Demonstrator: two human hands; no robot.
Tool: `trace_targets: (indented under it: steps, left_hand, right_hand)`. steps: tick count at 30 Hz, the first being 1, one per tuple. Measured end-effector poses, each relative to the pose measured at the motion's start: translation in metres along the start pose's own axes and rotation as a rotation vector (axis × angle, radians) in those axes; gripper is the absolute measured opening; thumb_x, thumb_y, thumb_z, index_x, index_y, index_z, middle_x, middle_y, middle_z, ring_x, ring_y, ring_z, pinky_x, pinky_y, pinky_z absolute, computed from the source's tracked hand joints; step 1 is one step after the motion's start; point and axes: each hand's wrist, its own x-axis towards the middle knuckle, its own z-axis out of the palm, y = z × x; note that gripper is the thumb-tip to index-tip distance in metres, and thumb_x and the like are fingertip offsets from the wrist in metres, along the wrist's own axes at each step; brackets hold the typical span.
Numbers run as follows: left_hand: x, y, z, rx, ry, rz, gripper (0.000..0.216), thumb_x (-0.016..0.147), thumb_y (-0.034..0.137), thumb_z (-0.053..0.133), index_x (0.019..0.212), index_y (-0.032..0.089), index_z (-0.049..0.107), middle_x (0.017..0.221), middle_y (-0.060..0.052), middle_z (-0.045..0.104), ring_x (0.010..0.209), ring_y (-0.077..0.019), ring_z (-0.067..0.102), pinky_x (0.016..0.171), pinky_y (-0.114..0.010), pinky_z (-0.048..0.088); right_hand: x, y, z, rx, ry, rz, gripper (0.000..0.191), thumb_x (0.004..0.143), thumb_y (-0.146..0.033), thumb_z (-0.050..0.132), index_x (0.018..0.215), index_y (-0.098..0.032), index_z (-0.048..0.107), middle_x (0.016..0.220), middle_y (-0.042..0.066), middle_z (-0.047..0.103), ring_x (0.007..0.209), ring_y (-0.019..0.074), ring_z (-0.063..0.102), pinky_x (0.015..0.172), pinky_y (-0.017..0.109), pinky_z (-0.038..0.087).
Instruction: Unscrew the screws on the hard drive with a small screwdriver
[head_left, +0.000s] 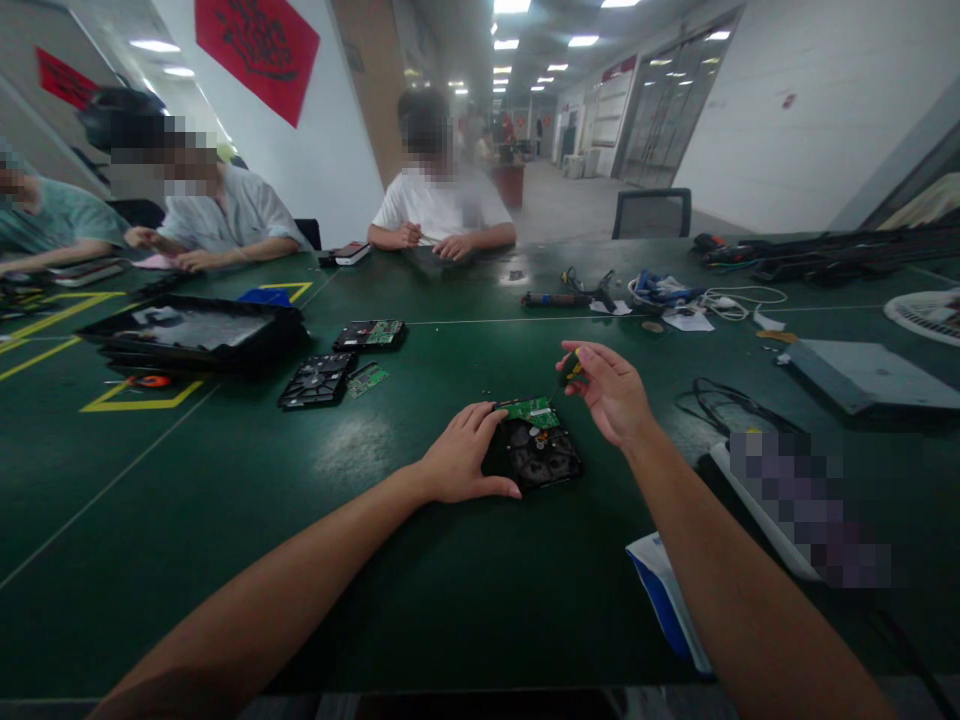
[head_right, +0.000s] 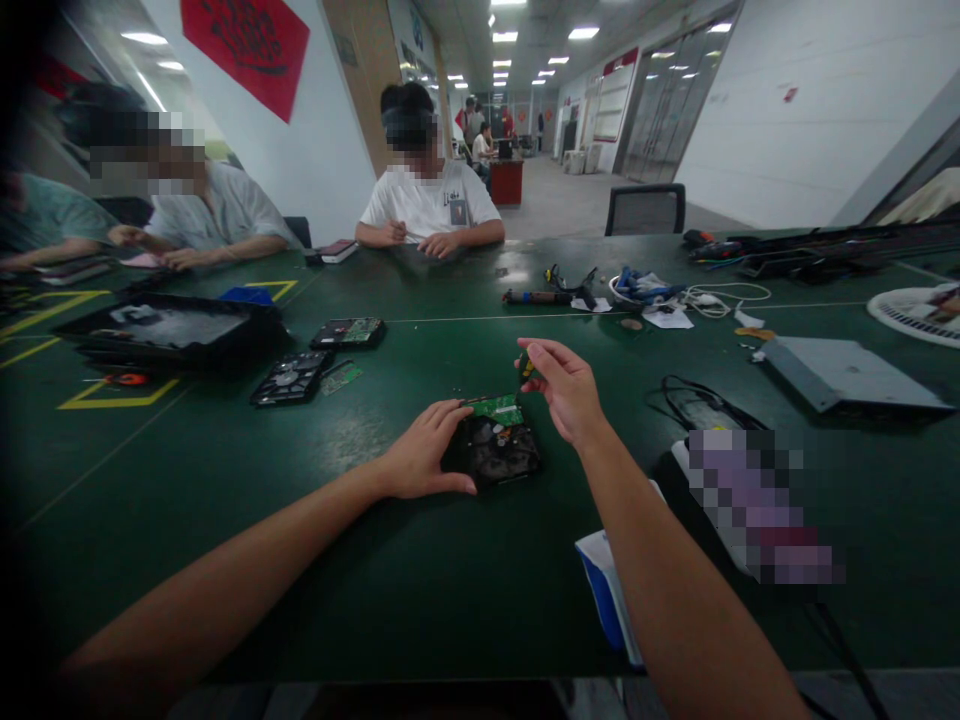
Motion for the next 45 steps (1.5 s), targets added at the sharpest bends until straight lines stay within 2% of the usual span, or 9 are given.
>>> trace_targets:
  steps: [5,9,15,20,24,33,38,42,45]
  left_hand:
    - [0.0004,-0.0005,0.0003,0.003,-0.004,0.003,0.126,0.071,0.095,0.067,0.162,0.016,0.032,0.165,-0.024,0.037,0.155,-0.0459,0.031,0.127,-0.064,0.030]
    - [0.0007,-0.0006,0.0001,-0.004,0.000,0.008,0.125,0.071,0.094,0.068,0.162,0.017,0.032,0.164,-0.024,0.037,0.154,-0.0457,0.032,0.127,-0.064,0.030]
    - [0.0003,-0.0004,0.0000,-0.032,0.010,0.001,0.124,0.070,0.093,0.070,0.162,0.019,0.032,0.164,-0.023,0.037,0.155,-0.0463,0.031,0.125,-0.065,0.031]
    - [0.0006,0.0007,0.0006,-0.026,0.012,-0.002,0.124,0.070,0.093,0.071,0.162,0.018,0.033,0.164,-0.023,0.038,0.154,-0.0462,0.032,0.126,-0.065,0.030]
    - [0.0006,0.0018,-0.0002,-0.006,0.003,-0.005,0.125,0.070,0.094,0.069,0.162,0.017,0.032,0.164,-0.024,0.038,0.154,-0.0459,0.032,0.126,-0.064,0.030]
    - [0.0004,0.0014,-0.0008,-0.008,-0.002,-0.006,0.126,0.070,0.094,0.069,0.161,0.015,0.033,0.164,-0.025,0.037,0.154,-0.0459,0.032,0.127,-0.063,0.030]
    - [0.0006,0.0005,-0.0003,-0.022,0.002,0.003,0.125,0.070,0.093,0.070,0.162,0.018,0.032,0.165,-0.024,0.037,0.155,-0.0462,0.031,0.126,-0.065,0.029]
    - [0.0006,-0.0004,0.0001,-0.033,0.000,-0.002,0.124,0.070,0.092,0.071,0.163,0.020,0.031,0.166,-0.022,0.036,0.155,-0.0468,0.030,0.125,-0.067,0.029]
    - [0.0006,-0.0005,-0.0001,-0.031,-0.003,-0.003,0.125,0.070,0.093,0.070,0.163,0.019,0.031,0.166,-0.023,0.036,0.155,-0.0464,0.030,0.126,-0.065,0.030]
  right_hand:
    - [-0.0002,-0.0006,0.0002,-0.027,0.007,-0.039,0.019,0.085,-0.041,0.083,0.094,-0.025,0.078,0.092,0.003,0.075,0.087,0.0154,0.069,0.059,0.022,0.054]
    - [-0.0002,0.0004,-0.0003,0.004,-0.020,-0.025,0.023,0.086,-0.043,0.083,0.092,-0.024,0.070,0.099,0.004,0.078,0.093,0.0189,0.075,0.059,0.023,0.057]
    - [0.0026,0.0035,-0.0029,0.081,-0.027,0.016,0.035,0.093,-0.059,0.069,0.097,-0.024,0.072,0.093,0.004,0.077,0.089,0.0203,0.075,0.063,0.029,0.063]
    - [0.0008,0.0017,-0.0003,0.012,-0.016,0.001,0.028,0.089,-0.049,0.078,0.107,-0.027,0.078,0.098,0.003,0.075,0.093,0.0193,0.071,0.061,0.027,0.063]
    - [-0.0006,0.0002,0.0018,-0.023,0.022,-0.014,0.024,0.086,-0.045,0.081,0.101,-0.027,0.080,0.105,0.003,0.074,0.091,0.0166,0.067,0.062,0.025,0.061]
    - [-0.0008,-0.0008,-0.0003,0.038,-0.028,0.004,0.026,0.088,-0.047,0.079,0.097,-0.027,0.064,0.099,0.002,0.077,0.096,0.0201,0.073,0.066,0.028,0.062]
    - [0.0005,-0.0001,0.0001,0.023,-0.055,-0.003,0.029,0.092,-0.053,0.072,0.110,-0.030,0.073,0.093,0.001,0.072,0.091,0.0177,0.069,0.070,0.029,0.063]
    - [0.0014,0.0004,0.0006,0.048,-0.052,0.022,0.039,0.095,-0.063,0.062,0.109,-0.029,0.076,0.093,0.003,0.070,0.092,0.0194,0.068,0.072,0.032,0.064]
    - [0.0009,0.0003,0.0011,0.020,-0.030,-0.002,0.031,0.092,-0.057,0.070,0.102,-0.028,0.075,0.094,0.003,0.071,0.093,0.0194,0.068,0.069,0.031,0.064]
